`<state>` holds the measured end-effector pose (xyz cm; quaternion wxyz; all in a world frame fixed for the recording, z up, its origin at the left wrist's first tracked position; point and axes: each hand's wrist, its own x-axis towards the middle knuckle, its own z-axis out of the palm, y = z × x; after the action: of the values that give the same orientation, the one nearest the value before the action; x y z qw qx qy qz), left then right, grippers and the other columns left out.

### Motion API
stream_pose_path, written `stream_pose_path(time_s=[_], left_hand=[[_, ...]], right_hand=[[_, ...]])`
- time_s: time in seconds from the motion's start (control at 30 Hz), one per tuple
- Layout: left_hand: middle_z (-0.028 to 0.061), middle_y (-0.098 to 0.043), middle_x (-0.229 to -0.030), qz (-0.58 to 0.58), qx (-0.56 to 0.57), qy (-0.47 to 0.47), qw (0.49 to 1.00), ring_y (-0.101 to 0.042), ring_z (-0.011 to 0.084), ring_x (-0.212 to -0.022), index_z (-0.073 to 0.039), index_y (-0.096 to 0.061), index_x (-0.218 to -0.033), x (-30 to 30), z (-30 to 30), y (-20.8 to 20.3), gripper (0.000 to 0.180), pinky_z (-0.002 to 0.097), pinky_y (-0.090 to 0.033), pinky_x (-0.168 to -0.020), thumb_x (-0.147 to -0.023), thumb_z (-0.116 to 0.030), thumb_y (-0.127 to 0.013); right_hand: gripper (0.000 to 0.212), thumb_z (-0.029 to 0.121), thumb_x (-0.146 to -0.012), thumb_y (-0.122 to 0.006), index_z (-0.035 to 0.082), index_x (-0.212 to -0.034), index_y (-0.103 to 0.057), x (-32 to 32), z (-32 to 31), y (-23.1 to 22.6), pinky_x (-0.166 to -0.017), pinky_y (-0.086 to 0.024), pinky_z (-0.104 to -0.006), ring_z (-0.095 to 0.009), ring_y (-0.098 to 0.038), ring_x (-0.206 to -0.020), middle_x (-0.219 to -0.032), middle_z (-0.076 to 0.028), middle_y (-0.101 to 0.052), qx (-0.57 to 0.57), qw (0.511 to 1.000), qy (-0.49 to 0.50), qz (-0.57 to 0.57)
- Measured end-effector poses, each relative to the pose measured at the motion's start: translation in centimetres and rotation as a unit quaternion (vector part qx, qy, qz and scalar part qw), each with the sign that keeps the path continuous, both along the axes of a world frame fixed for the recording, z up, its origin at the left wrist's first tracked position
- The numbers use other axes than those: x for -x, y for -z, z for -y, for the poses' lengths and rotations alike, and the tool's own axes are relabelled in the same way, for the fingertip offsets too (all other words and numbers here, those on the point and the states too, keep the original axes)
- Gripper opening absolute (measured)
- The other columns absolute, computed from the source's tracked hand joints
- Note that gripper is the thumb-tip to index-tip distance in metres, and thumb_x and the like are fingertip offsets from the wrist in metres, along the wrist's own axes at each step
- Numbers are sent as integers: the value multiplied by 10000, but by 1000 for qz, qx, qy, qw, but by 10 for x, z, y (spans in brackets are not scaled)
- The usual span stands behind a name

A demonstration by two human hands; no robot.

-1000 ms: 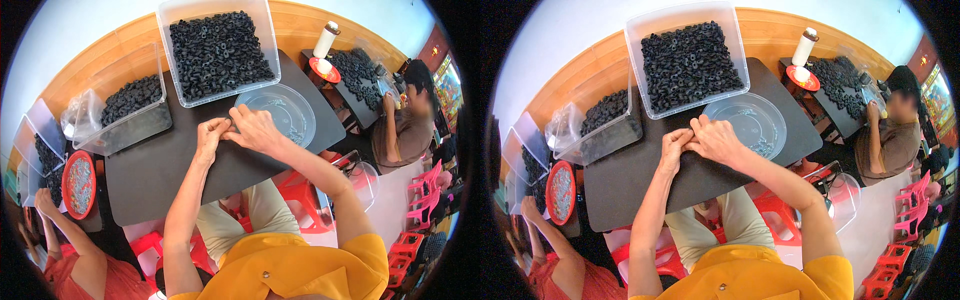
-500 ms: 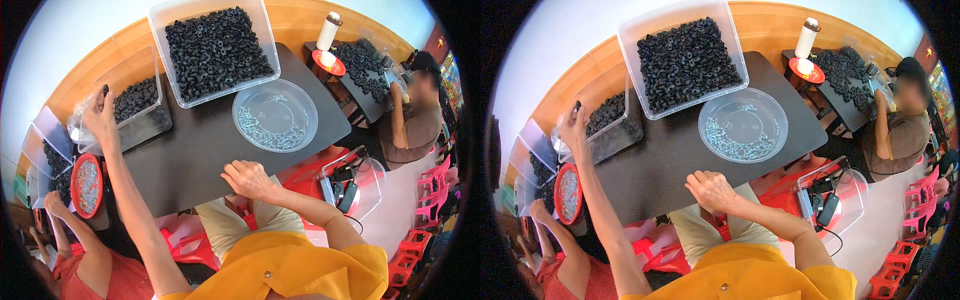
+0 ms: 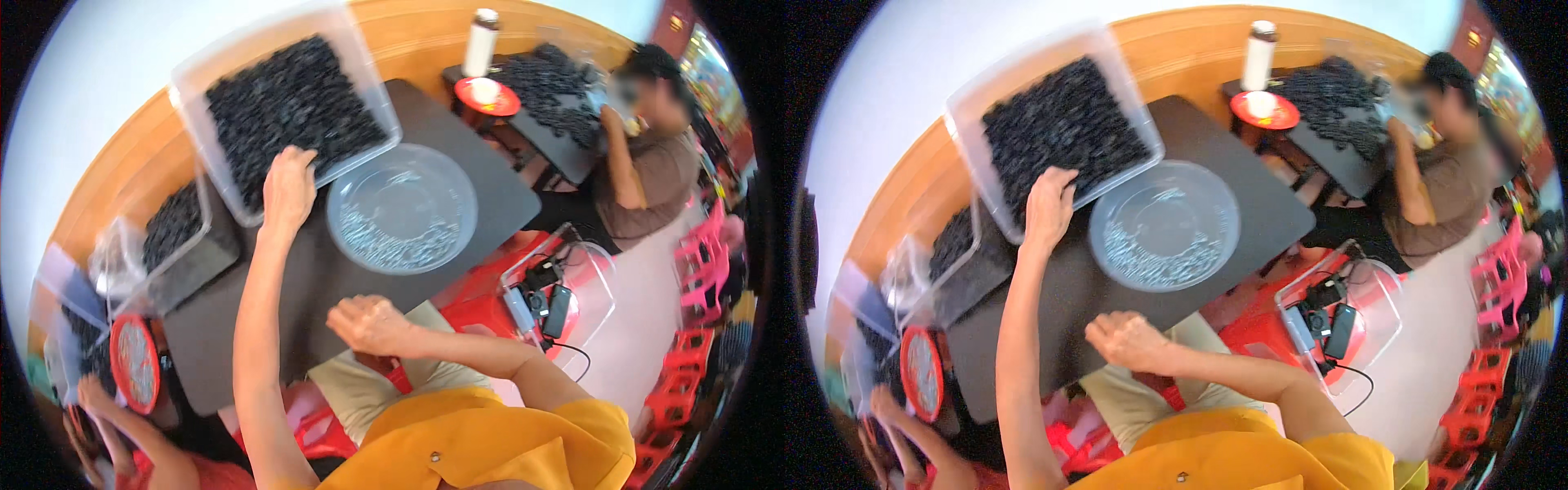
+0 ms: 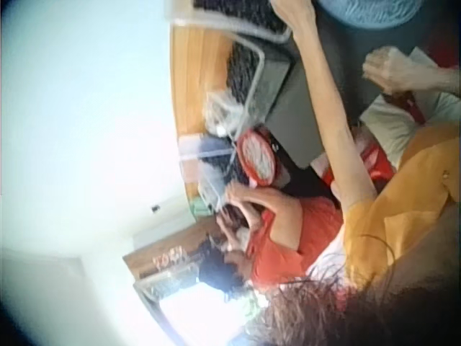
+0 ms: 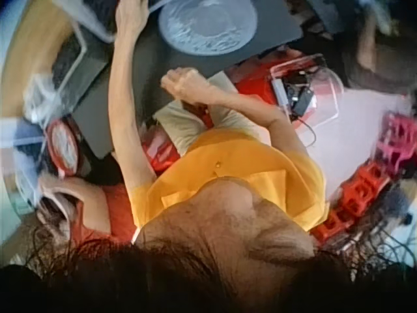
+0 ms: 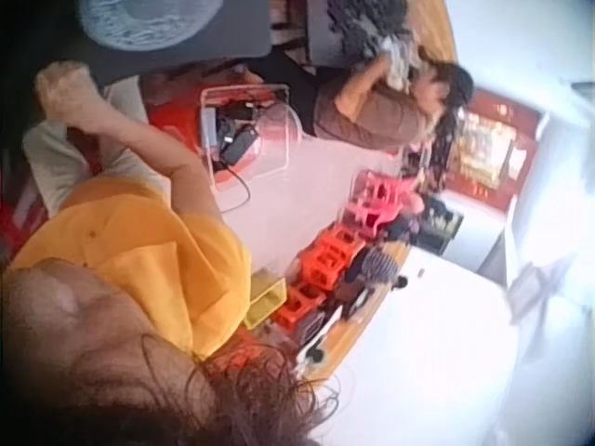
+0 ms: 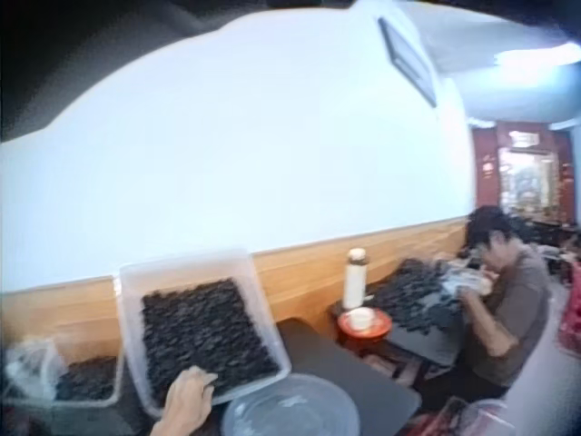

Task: Assembling small black components by inserting silver pins into them.

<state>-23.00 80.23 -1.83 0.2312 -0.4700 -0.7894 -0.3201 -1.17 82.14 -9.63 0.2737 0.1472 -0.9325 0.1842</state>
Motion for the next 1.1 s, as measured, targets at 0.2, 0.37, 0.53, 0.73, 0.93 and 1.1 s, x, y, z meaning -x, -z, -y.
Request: stream_pose_path(time_s=[0.2,0.37,0.53,0.73,0.93,1.1], left_hand=[[126,-524,-826,-11,121,-50,991,-523,296,-827,-55,-646,-814,1,-32,11,130,399,-447,-712,-717,-46,-560],[101,-529,-813,-42,113,-27,992,-516,268,-849,-45,-623,-795,2,-30,13,109,381,-424,-730,-727,-36,-539],[79,-536,-806,-80,113,-48,989,-511,250,-848,-78,-628,-784,11,-20,14,128,372,-408,-718,-734,-42,-516],[102,-540,-799,-46,-81,15,996,-518,283,-782,-40,-632,-844,-9,-8,2,124,373,-421,-675,-729,-27,-587],[44,-592,-810,432,-208,113,870,-568,100,-660,11,-607,-932,-61,41,34,120,226,-468,-610,-820,-20,-577],[20,-604,-762,537,-268,118,791,-570,82,-618,-3,-617,-919,-66,68,86,102,206,-475,-582,-830,-44,-590]], right_hand=[[182,155,-759,-618,64,-685,-479,-1,-2,5,-463,-450,-316,-194,-541,-519,-605,-58,-465,19,999,23,-35],[183,155,-761,-620,61,-695,-478,-2,-3,4,-469,-457,-313,-189,-543,-528,-621,-59,-471,13,999,26,-33],[114,105,-724,-567,60,-715,-462,0,1,2,-498,-469,-330,-222,-557,-562,-650,-72,-481,15,1000,17,-19],[133,129,-748,-582,77,-711,-465,-1,-1,-2,-489,-469,-322,-210,-568,-562,-638,-60,-487,0,999,33,-11],[122,113,-742,-587,71,-726,-473,-3,-3,-3,-488,-467,-335,-219,-565,-572,-641,-66,-495,6,1000,26,-11],[146,158,-741,-604,53,-753,-503,-39,6,-32,-552,-460,-385,-272,-583,-683,-698,-105,-537,155,952,-149,219]])
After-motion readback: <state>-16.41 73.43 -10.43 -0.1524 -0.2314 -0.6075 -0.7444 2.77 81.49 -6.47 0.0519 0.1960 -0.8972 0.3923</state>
